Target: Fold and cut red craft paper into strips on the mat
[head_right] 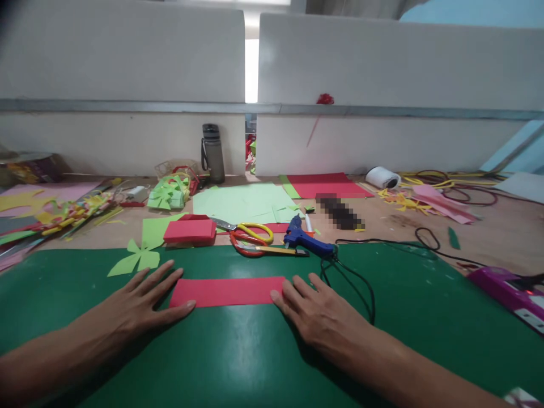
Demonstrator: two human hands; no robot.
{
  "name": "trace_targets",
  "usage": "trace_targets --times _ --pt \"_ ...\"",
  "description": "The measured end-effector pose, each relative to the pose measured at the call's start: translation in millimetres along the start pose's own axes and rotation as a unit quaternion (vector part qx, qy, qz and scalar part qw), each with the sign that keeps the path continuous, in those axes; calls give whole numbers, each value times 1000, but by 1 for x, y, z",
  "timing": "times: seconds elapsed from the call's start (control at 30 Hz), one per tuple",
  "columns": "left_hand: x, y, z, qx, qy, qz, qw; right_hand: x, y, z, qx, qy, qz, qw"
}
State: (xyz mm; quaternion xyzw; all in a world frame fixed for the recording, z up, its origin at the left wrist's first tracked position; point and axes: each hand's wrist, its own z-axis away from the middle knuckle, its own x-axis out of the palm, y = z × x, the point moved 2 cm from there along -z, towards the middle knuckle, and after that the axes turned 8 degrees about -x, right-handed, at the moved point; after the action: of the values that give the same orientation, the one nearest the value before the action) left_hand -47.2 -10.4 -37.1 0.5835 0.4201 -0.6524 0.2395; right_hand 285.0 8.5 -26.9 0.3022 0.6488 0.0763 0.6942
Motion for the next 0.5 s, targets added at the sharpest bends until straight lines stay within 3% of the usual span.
trace_targets --times 0.27,0.33,0.43,0.5 --pt "10 -4 33 -51 38 -16 998 0 -6 10 1 32 86 996" --pt "7 -3 32 -63 57 -7 996 -1 -7 6 18 33 107 994" --pt "-3 4 19 -99 133 10 986 -11 -8 -7 76 35 133 987" --pt "-11 19 2 -72 173 35 982 -18 -10 -20 99 52 130 985"
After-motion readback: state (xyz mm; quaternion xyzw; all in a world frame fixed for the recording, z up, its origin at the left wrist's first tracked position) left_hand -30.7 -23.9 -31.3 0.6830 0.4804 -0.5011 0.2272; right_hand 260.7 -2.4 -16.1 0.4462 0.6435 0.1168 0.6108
